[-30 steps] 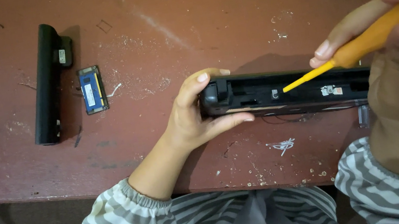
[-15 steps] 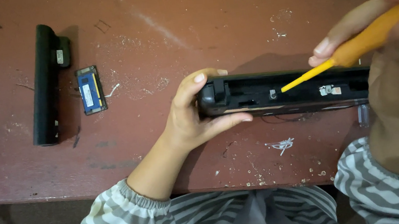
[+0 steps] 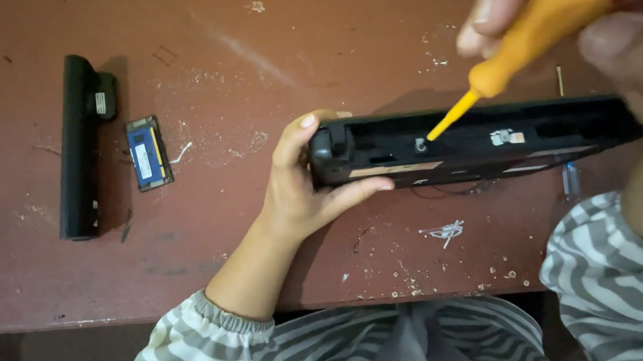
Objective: Removing a keyboard from a laptop using a screwdriver to pry it loose.
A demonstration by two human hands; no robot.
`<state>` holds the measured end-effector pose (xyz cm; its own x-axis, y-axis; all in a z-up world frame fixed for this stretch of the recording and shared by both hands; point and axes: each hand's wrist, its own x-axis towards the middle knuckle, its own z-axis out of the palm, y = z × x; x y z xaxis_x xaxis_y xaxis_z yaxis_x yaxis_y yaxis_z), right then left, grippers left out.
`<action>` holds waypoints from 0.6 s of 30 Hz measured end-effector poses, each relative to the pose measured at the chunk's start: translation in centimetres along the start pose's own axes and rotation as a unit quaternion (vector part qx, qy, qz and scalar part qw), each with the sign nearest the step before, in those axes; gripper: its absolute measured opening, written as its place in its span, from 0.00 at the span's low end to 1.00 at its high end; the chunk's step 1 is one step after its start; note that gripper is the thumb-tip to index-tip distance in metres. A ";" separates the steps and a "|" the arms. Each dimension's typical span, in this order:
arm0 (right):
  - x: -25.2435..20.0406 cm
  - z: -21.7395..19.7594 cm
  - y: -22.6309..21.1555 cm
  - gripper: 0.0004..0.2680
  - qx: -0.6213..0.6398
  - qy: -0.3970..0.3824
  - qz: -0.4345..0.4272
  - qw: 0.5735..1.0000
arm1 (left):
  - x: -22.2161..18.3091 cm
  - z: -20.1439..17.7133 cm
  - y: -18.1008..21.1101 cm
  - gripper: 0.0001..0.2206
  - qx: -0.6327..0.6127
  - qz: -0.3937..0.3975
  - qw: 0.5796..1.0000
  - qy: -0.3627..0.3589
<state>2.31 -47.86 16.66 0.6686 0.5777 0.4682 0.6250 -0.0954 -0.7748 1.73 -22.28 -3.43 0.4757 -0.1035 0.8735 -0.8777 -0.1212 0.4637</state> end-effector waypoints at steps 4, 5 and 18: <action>0.1 0.2 0.5 0.11 -0.035 0.077 0.025 0.996 | 0.0 0.1 -0.2 0.50 0.011 0.006 1.000 0.007; 0.2 0.3 0.6 0.12 -0.048 0.108 0.036 0.992 | 0.0 0.0 -0.2 0.50 0.010 0.008 1.000 0.008; 1.9 1.5 -2.2 0.08 -0.100 0.082 -0.050 0.990 | 0.2 -0.1 0.0 0.49 0.027 0.010 1.000 0.005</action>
<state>1.62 -45.36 18.68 0.6456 0.4546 0.6137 0.7476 -0.2120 -0.6294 1.82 -22.22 -3.19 0.4567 -0.0970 0.8843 -0.8828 -0.1726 0.4369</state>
